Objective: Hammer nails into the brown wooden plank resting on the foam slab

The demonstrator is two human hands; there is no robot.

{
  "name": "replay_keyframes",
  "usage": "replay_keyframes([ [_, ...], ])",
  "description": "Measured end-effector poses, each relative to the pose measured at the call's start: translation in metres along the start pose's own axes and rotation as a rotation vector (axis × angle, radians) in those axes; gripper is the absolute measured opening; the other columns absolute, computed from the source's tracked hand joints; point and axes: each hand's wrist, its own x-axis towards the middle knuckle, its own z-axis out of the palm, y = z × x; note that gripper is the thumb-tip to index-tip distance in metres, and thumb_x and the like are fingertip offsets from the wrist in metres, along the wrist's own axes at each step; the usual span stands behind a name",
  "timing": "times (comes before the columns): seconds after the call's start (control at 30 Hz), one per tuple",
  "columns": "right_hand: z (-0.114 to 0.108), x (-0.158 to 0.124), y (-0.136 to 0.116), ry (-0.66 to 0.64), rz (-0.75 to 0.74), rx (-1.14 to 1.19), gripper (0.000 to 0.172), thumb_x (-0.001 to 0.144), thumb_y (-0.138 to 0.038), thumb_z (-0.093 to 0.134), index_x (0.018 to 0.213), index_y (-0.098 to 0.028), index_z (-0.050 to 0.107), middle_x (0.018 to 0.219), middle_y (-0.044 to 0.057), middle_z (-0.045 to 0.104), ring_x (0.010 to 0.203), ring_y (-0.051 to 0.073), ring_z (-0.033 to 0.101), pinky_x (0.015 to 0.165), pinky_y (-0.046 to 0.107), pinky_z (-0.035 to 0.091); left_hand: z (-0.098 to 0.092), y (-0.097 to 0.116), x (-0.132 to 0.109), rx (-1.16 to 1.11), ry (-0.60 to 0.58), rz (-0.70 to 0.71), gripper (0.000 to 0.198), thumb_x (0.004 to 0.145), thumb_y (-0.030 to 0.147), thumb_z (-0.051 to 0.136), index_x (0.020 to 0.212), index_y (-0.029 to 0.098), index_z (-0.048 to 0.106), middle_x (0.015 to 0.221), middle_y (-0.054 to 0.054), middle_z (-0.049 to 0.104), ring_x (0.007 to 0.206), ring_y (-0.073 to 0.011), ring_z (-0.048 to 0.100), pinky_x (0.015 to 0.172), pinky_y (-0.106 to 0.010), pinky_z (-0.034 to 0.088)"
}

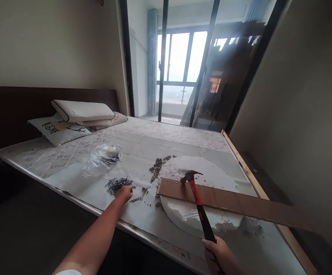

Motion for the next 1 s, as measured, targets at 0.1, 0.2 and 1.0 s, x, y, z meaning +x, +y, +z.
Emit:
replay_keyframes([
  [0.1,-0.003,-0.001,0.002,0.001,-0.010,0.033,0.043,0.063,-0.051,0.061,0.060,-0.024,0.028,0.036,-0.014,0.030,0.023,0.003,0.025,0.023,0.016,0.024,0.000,0.004,-0.005,0.051,-0.061,0.075,0.009,0.065,0.021,0.060,0.070,0.019,0.067,0.082,-0.006,0.069,0.077,-0.0194,0.062,0.063,-0.024,0.042],
  [0.2,-0.005,-0.001,0.002,0.000,0.005,0.028,0.040,0.063,-0.050,0.061,0.063,-0.023,0.031,0.036,-0.014,0.030,0.022,0.003,0.024,0.023,0.016,0.023,-0.001,0.008,-0.007,0.098,-0.064,0.101,0.012,0.069,0.026,0.059,0.073,0.019,0.068,0.086,-0.007,0.068,0.082,-0.0197,0.062,0.066,-0.025,0.042],
  [1.0,-0.009,0.000,-0.005,-0.015,0.029,0.026,0.041,0.060,-0.050,0.061,0.062,-0.024,0.029,0.035,-0.014,0.033,0.022,0.003,0.024,0.022,0.018,0.025,0.014,0.020,-0.001,0.098,-0.110,0.277,0.028,0.062,0.005,0.054,0.084,0.018,0.066,0.082,-0.003,0.066,0.078,-0.0148,0.060,0.067,-0.020,0.042],
])
